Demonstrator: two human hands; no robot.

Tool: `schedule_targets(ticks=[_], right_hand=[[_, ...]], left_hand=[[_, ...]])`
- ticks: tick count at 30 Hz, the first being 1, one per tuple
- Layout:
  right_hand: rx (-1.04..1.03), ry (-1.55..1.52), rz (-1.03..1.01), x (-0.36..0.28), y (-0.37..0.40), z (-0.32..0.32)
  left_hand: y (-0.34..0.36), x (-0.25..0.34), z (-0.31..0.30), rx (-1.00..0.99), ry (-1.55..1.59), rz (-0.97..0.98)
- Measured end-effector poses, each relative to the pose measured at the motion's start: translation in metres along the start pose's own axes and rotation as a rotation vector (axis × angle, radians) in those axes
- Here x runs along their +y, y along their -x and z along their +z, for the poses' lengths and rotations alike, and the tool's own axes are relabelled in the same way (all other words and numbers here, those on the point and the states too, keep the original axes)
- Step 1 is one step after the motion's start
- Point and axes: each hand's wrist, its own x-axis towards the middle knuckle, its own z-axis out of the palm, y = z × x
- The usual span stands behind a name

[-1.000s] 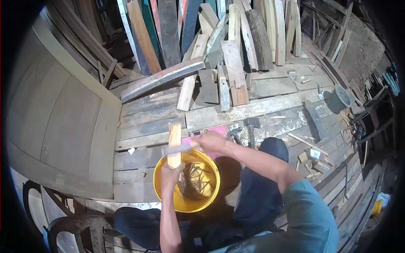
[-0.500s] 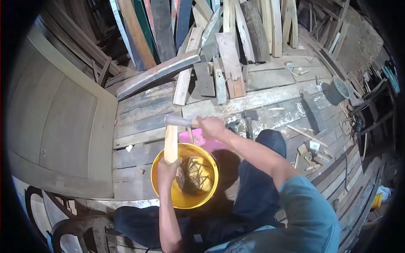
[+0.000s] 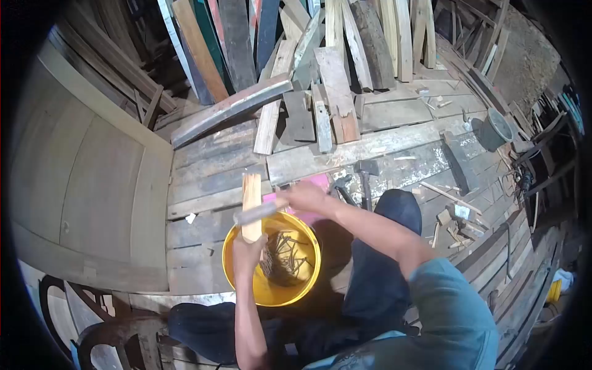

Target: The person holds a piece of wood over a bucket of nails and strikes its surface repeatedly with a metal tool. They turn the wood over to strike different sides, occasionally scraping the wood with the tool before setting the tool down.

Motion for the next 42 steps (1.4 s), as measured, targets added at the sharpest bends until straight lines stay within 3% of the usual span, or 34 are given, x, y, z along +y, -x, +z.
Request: schedule_targets(ticks=[3, 4, 7, 8, 11, 12, 15, 16, 19, 22, 23, 24, 25, 27, 28, 32, 33, 35, 36, 37, 39, 41, 42], right_hand=[[0.209, 0.008, 0.326, 0.021, -0.005, 0.009], [0.223, 0.020, 0.337, 0.018, -0.004, 0.007], [-0.002, 0.053, -0.012, -0.008, 0.001, -0.009], [0.032, 0.118, -0.142, -0.016, 0.007, -0.015], [0.149, 0.037, 0.123, 0.011, -0.001, 0.000], [0.230, 0.048, 0.230, 0.012, -0.005, -0.005], [0.119, -0.079, 0.217, -0.012, 0.004, -0.016], [0.004, 0.013, 0.150, -0.024, 0.004, -0.018], [0.060, 0.001, 0.030, -0.001, -0.001, 0.003], [0.160, 0.026, 0.188, 0.012, 0.002, -0.004], [0.190, 0.045, 0.253, 0.014, 0.000, -0.010], [0.154, -0.067, 0.196, 0.003, 0.000, -0.010], [0.026, -0.035, 0.128, -0.001, -0.004, 0.000], [0.119, 0.074, -0.188, -0.001, 0.002, 0.016], [0.138, 0.054, -0.080, 0.003, 0.003, 0.016], [0.131, -0.033, 0.229, 0.011, -0.007, 0.008], [0.111, -0.060, 0.275, 0.007, -0.008, 0.008], [0.065, -0.006, 0.027, 0.002, -0.005, 0.010], [0.024, 0.028, -0.053, 0.000, -0.003, 0.003], [-0.022, 0.055, -0.130, -0.002, 0.002, 0.003], [0.135, 0.047, 0.105, 0.014, -0.002, 0.026], [0.210, -0.018, 0.341, 0.023, -0.009, 0.022], [0.118, -0.152, 0.363, 0.007, -0.005, 0.004]], left_hand=[[0.001, 0.020, -0.003, -0.060, -0.057, -0.182], [-0.003, 0.012, -0.004, -0.067, -0.042, -0.176], [0.003, 0.015, -0.002, -0.062, 0.060, -0.175], [0.002, -0.003, 0.003, 0.055, -0.002, 0.117], [0.001, 0.012, 0.000, -0.050, 0.070, -0.125], [0.001, 0.021, -0.003, -0.044, -0.044, -0.138], [0.002, 0.015, 0.000, -0.033, 0.085, -0.149], [0.000, 0.004, 0.002, -0.019, 0.103, -0.096], [-0.008, -0.022, 0.007, 0.083, -0.058, 0.184], [-0.001, 0.007, -0.004, -0.050, 0.043, -0.179], [0.000, 0.019, -0.005, -0.092, 0.094, -0.266], [0.002, 0.025, -0.004, -0.084, 0.052, -0.269], [-0.001, 0.015, -0.002, -0.038, -0.020, -0.103], [-0.006, -0.018, 0.002, 0.054, -0.175, 0.218], [0.004, 0.013, 0.001, 0.037, -0.204, -0.006], [0.001, 0.016, -0.001, -0.065, -0.006, -0.178], [-0.001, 0.014, 0.001, -0.040, -0.017, -0.122], [0.000, 0.000, 0.002, 0.006, -0.058, -0.021], [0.000, -0.001, 0.005, 0.145, -0.182, 0.301], [0.001, -0.003, 0.003, 0.087, -0.135, 0.167], [-0.002, -0.002, 0.002, -0.029, -0.036, -0.098], [-0.003, 0.004, 0.002, -0.033, -0.054, -0.152], [-0.002, 0.010, 0.002, -0.036, -0.024, -0.158]])
